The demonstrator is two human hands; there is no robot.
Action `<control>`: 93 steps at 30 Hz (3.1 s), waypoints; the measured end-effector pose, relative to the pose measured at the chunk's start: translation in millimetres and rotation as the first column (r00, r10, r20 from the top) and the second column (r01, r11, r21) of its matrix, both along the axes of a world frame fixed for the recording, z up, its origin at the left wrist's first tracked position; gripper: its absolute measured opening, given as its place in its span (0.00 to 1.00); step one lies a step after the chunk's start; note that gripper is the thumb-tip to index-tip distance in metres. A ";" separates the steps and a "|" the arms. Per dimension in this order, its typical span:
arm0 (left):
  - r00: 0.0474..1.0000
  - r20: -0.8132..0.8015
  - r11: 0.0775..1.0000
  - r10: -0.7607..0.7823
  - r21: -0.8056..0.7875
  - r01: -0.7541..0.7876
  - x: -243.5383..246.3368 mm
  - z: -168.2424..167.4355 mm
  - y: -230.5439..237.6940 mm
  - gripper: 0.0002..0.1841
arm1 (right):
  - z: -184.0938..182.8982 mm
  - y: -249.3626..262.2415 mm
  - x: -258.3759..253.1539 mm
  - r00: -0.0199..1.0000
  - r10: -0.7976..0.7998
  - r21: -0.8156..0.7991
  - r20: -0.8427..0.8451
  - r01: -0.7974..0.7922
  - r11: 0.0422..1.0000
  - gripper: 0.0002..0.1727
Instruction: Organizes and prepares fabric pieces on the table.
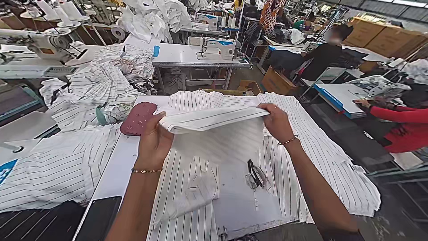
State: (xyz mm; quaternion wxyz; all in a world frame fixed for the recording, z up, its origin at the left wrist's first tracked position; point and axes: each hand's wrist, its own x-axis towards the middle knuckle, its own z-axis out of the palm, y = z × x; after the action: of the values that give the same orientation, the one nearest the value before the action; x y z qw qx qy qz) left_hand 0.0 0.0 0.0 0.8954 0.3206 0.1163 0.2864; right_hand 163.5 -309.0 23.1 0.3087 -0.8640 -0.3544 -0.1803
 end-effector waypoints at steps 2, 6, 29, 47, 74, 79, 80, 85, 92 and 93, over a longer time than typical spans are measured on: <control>0.993 0.092 0.997 -0.073 0.022 0.072 41.1 17.1 -5.5 0.12 | 24.1 -10.0 20.8 0.966 -0.120 0.111 0.231 0.096 0.989 0.12; 0.969 0.006 0.958 -0.246 0.155 0.242 108.8 0.3 -5.5 0.14 | 13.4 -28.0 62.5 0.893 -0.278 0.191 0.353 0.222 0.956 0.12; 0.468 -0.874 0.222 0.130 0.485 0.846 -177.4 -172.8 -63.4 0.26 | -193.5 52.9 -152.2 0.549 0.069 -0.112 -0.833 -0.289 0.951 0.22; 0.807 -0.473 0.111 0.354 0.878 0.466 -196.4 -187.6 -72.5 0.14 | -178.8 -69.2 -249.6 0.480 -0.123 -0.408 -0.868 -0.553 0.727 0.16; 0.846 -0.517 -0.063 -0.132 0.856 0.513 -174.6 -203.2 -139.0 0.13 | -227.2 -214.6 -216.8 0.503 -0.757 -0.061 -0.416 0.816 0.575 0.26; 0.873 -0.470 -0.040 -0.132 0.882 0.469 -179.4 -202.4 -145.4 0.12 | -225.7 -217.9 -202.6 0.565 -0.708 0.075 -0.422 0.801 0.594 0.23; 0.874 -0.468 -0.031 -0.127 0.883 0.468 -182.0 -203.4 -146.4 0.12 | -224.2 -219.4 -199.2 0.556 -0.718 0.103 -0.420 0.815 0.570 0.24; 0.848 -0.511 -0.044 -0.143 0.859 0.511 -196.6 -210.9 -151.3 0.13 | -226.7 -232.0 -181.3 0.411 -0.816 -0.188 -0.407 0.836 0.515 0.34; 0.860 -0.454 0.037 -0.233 0.880 0.474 -191.6 -195.4 -168.4 0.12 | -167.8 -259.5 -205.3 0.496 -0.818 0.042 -0.291 0.861 0.507 0.15; 0.865 -0.426 0.070 -0.266 0.886 0.458 -186.6 -192.7 -174.6 0.11 | -162.7 -256.4 -213.1 0.562 -0.794 0.067 -0.232 0.824 0.563 0.14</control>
State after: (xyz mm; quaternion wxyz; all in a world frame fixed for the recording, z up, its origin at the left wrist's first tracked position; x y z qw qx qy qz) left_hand -186.6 -174.6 -192.7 0.5104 0.8522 -0.1095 0.0351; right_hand -49.5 -565.4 -139.6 0.2923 -0.9130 0.1278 -0.2544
